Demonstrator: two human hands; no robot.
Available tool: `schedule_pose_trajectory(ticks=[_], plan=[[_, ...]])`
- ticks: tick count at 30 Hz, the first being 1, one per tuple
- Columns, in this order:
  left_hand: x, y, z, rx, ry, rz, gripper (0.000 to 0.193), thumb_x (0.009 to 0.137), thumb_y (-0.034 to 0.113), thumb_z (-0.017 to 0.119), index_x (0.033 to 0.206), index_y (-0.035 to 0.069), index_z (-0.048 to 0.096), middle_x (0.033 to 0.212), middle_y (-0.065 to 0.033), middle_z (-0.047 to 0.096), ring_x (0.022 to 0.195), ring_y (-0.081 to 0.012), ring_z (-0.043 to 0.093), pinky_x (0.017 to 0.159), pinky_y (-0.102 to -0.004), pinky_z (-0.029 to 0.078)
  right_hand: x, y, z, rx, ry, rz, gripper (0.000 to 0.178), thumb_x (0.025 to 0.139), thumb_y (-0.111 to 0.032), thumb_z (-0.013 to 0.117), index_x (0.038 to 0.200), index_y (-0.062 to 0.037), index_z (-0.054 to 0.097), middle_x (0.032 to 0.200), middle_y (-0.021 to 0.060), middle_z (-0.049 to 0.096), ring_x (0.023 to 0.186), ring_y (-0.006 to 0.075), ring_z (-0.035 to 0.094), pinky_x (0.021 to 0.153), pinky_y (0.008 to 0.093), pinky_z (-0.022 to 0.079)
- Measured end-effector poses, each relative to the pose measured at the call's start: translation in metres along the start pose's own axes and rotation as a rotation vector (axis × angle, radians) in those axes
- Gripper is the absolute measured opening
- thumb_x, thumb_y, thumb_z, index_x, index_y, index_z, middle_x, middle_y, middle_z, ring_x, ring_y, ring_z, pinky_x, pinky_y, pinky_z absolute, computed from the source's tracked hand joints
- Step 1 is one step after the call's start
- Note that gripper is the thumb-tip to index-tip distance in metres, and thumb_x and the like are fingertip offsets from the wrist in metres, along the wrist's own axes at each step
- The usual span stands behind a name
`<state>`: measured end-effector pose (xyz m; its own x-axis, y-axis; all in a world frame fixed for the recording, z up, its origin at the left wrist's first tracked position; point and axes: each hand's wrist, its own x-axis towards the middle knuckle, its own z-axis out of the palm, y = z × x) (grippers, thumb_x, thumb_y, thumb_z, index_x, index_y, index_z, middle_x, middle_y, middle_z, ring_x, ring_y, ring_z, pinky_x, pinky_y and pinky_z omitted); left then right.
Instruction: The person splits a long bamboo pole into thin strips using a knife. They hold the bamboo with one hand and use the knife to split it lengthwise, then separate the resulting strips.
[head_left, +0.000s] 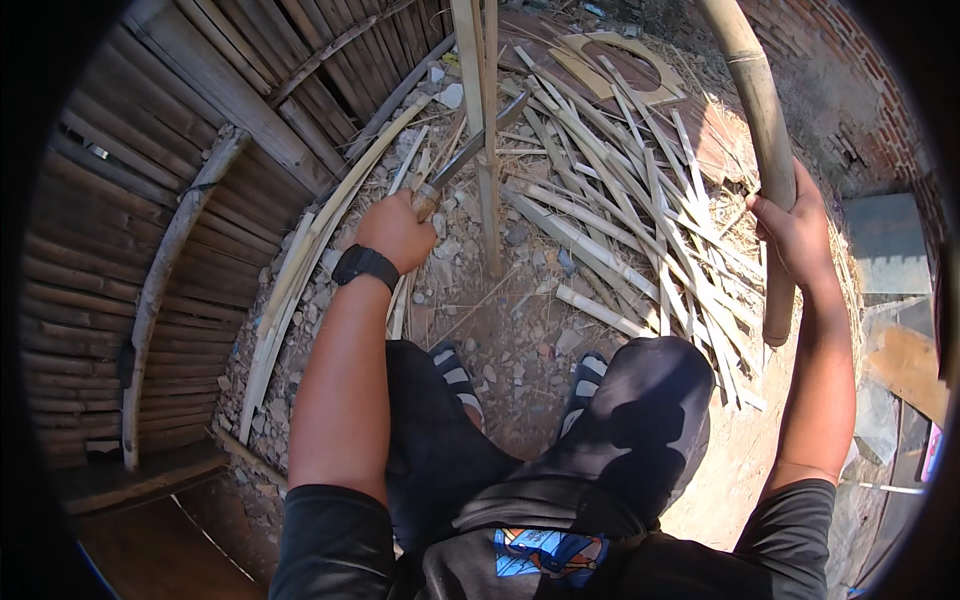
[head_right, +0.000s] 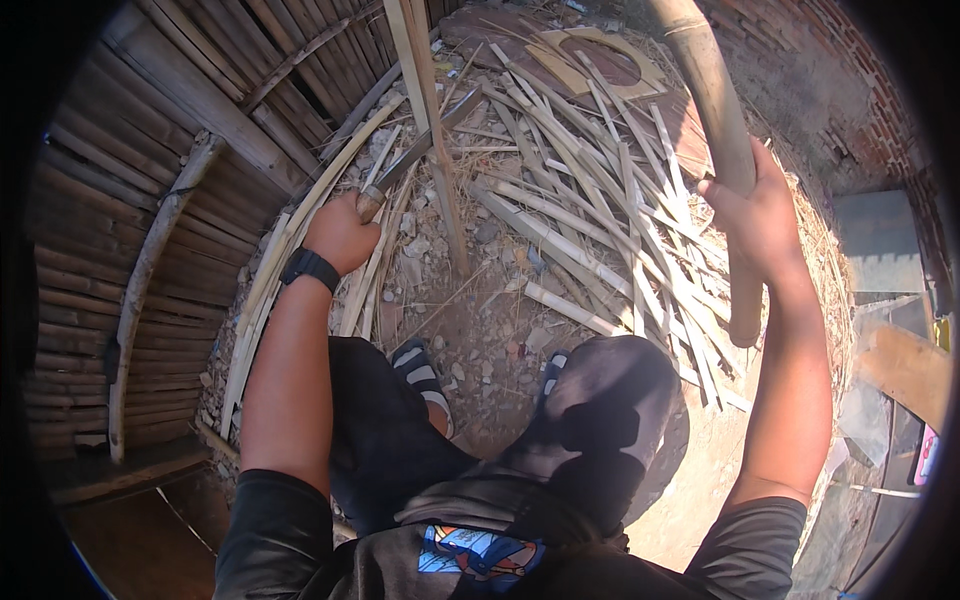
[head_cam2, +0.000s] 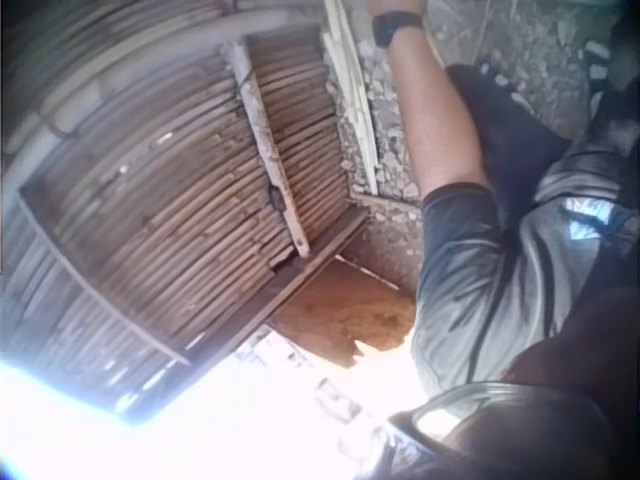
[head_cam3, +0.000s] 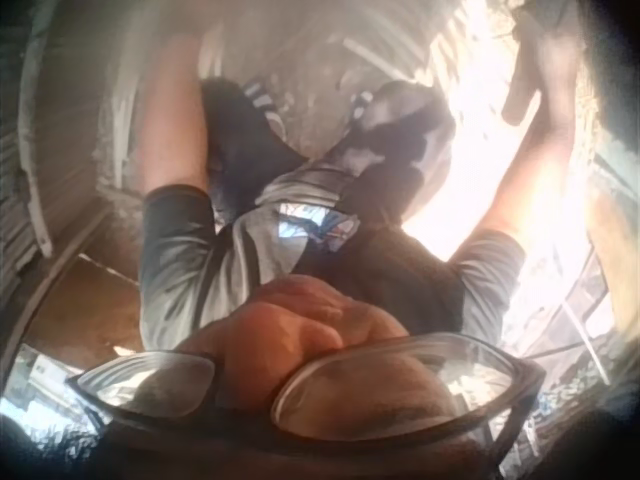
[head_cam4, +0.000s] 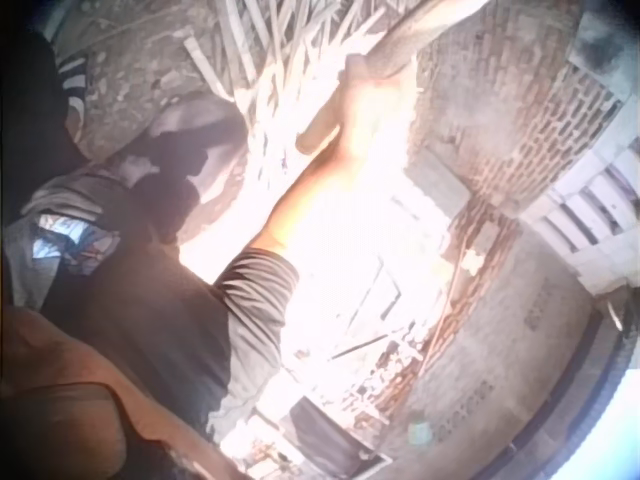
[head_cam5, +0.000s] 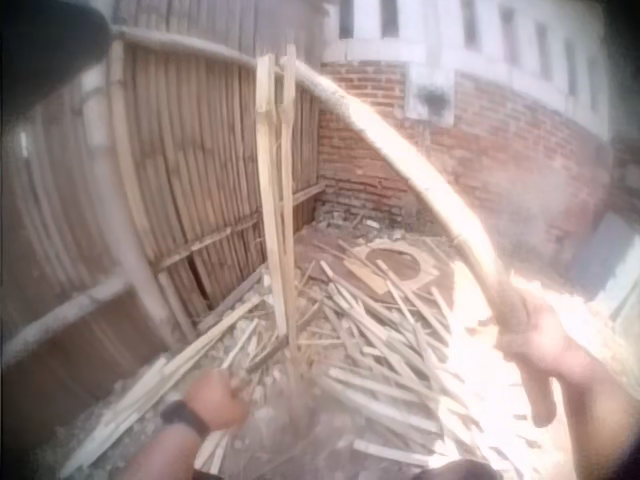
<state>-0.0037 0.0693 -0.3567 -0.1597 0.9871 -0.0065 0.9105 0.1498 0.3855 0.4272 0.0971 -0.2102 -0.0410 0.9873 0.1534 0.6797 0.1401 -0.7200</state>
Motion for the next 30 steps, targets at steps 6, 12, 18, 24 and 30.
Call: schedule_pose_trajectory(ticks=[6,12,18,24,30], plan=[[-0.001,0.004,0.001,-0.009,0.002,0.001,0.033,0.075,0.018,0.063,0.098,-0.006,0.063,0.088,-0.0295,0.067,0.087,-0.0434,0.066,0.081,-0.0484,0.053,0.020,0.010,0.027,0.018,0.131,-0.155,0.042,0.082,-0.009,0.066,0.120,0.0005,0.050,0.086,0.0038,0.057,0.070,0.0123,0.057,0.064,0.0296,0.049],[-0.004,0.004,-0.001,0.047,0.030,-0.032,0.034,0.076,0.018,0.065,0.100,-0.005,0.063,0.091,-0.0278,0.068,0.089,-0.0423,0.067,0.082,-0.0478,0.053,0.000,0.072,0.107,-0.285,-0.491,0.102,0.065,0.071,-0.013,0.069,0.129,0.0050,0.046,0.116,0.0306,0.061,0.113,0.0390,0.060,0.095,0.0416,0.047],[-0.009,0.001,-0.003,0.046,0.002,-0.065,0.035,0.075,0.019,0.066,0.101,-0.004,0.064,0.092,-0.0269,0.068,0.088,-0.0415,0.067,0.081,-0.0481,0.053,0.004,0.076,0.112,-0.278,-0.446,-0.005,0.058,0.072,-0.010,0.069,0.126,0.0033,0.050,0.107,0.0191,0.064,0.102,0.0258,0.062,0.090,0.0362,0.048],[-0.018,0.003,0.003,0.015,0.125,-0.105,0.043,0.076,0.021,0.065,0.112,-0.001,0.064,0.091,-0.0264,0.069,0.088,-0.0416,0.067,0.082,-0.0481,0.054,-0.009,0.080,0.120,-0.156,-0.364,0.019,0.041,0.071,-0.015,0.070,0.107,-0.0006,0.057,0.097,0.0169,0.064,0.090,0.0272,0.061,0.085,0.0369,0.048],[-0.019,0.005,0.008,-0.001,0.198,-0.082,0.048,0.075,0.023,0.067,0.117,-0.001,0.063,0.094,-0.0261,0.069,0.089,-0.0402,0.068,0.081,-0.0482,0.054,0.012,0.078,0.119,-0.163,-0.328,-0.062,0.045,0.070,-0.019,0.069,0.109,-0.0009,0.056,0.098,0.0212,0.067,0.094,0.0331,0.065,0.085,0.0389,0.049]])
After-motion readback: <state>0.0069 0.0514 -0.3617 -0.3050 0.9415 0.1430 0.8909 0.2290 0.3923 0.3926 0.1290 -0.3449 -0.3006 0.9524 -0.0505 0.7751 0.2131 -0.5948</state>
